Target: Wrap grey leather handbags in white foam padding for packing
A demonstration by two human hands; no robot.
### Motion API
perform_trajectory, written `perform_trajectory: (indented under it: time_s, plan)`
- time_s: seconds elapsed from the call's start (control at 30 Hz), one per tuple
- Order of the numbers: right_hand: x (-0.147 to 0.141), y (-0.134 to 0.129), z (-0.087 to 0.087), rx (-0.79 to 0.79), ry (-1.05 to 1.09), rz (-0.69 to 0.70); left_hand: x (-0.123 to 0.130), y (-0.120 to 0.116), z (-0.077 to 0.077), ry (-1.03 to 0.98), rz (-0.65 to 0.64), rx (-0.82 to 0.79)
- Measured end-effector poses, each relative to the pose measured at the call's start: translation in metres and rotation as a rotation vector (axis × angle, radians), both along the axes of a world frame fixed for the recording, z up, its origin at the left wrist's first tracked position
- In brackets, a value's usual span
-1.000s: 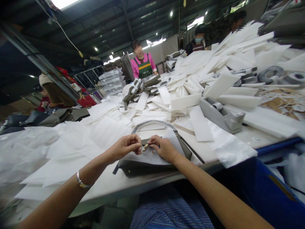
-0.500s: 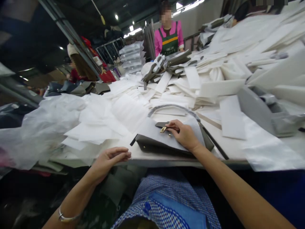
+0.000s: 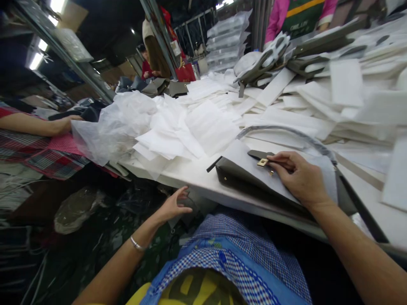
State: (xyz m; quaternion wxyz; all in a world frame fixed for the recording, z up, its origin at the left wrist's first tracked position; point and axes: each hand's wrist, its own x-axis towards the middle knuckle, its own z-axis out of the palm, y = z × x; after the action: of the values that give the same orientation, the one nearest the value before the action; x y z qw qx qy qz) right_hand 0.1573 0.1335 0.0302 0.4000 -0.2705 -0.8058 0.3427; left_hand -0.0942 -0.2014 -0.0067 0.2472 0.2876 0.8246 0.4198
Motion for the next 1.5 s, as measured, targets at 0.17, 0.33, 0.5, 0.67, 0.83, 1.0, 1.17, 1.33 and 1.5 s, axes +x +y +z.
perform_trajectory:
  time_s: [0.17,0.33,0.5,0.67,0.83,1.0,1.17,1.33,1.5]
  plan:
    - [0.0,0.001,0.0,0.006,-0.001,-0.01,0.002,0.001,0.021,0.174,-0.015,-0.055]
    - [0.0,0.005,-0.006,-0.071,0.032,0.049,0.038,0.053,0.08,0.627,-0.201,0.229]
    - [0.0,0.007,-0.009,-0.099,0.09,0.091,0.085,0.141,0.12,1.168,-0.9,0.473]
    - [0.001,0.007,-0.008,-0.11,0.096,0.113,0.087,0.199,0.11,1.282,-1.117,0.188]
    - [0.002,0.007,-0.003,-0.031,0.028,0.109,0.066,0.197,0.07,1.21,-1.14,0.23]
    - [0.004,0.009,0.004,0.196,-0.1,0.141,0.063,0.183,0.024,1.118,-1.001,0.313]
    - [0.013,0.006,0.009,0.252,-0.184,0.162,0.067,0.182,0.011,1.09,-0.942,0.343]
    - [0.029,-0.001,0.006,0.31,-0.3,0.203,0.065,0.183,0.013,1.079,-0.952,0.34]
    - [0.036,-0.007,0.003,0.457,-0.499,0.173,0.066,0.182,0.014,1.069,-0.971,0.319]
